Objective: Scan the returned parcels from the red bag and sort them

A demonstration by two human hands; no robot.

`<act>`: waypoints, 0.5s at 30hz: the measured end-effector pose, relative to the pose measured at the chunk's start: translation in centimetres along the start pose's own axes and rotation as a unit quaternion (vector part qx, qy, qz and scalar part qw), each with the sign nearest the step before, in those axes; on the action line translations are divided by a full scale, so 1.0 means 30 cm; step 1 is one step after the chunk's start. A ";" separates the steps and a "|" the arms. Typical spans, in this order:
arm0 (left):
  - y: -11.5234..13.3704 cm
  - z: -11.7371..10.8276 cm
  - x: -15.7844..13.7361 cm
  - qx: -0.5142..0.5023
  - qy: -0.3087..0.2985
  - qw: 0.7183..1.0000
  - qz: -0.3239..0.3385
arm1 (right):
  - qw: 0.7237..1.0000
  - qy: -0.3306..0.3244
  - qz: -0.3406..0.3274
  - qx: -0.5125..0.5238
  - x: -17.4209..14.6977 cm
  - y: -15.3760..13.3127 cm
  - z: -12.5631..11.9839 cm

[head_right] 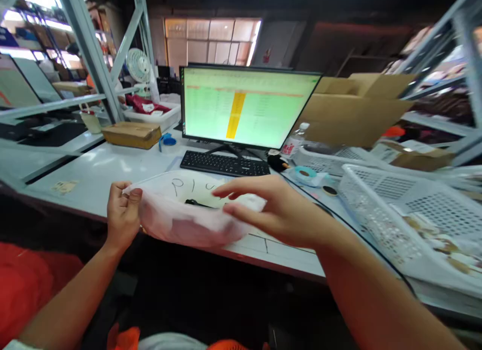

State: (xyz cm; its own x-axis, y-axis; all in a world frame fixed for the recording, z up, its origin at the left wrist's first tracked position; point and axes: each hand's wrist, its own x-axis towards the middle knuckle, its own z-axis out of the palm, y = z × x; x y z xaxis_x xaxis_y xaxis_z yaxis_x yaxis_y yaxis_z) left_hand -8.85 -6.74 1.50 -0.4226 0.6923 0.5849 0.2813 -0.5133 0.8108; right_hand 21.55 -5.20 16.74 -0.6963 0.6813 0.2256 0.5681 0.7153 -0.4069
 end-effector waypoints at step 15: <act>-0.196 0.085 0.248 -0.020 -0.034 0.979 -0.201 | 0.844 0.172 0.474 -0.181 -0.556 0.840 0.210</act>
State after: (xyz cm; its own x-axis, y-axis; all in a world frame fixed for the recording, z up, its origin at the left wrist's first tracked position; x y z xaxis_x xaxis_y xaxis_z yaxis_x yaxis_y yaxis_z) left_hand -11.45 2.73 1.13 -0.4341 0.8735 0.2201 0.0694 -0.2112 0.9750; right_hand 44.73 0.50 -2.86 0.2805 0.9342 0.2205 0.9388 -0.2192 -0.2656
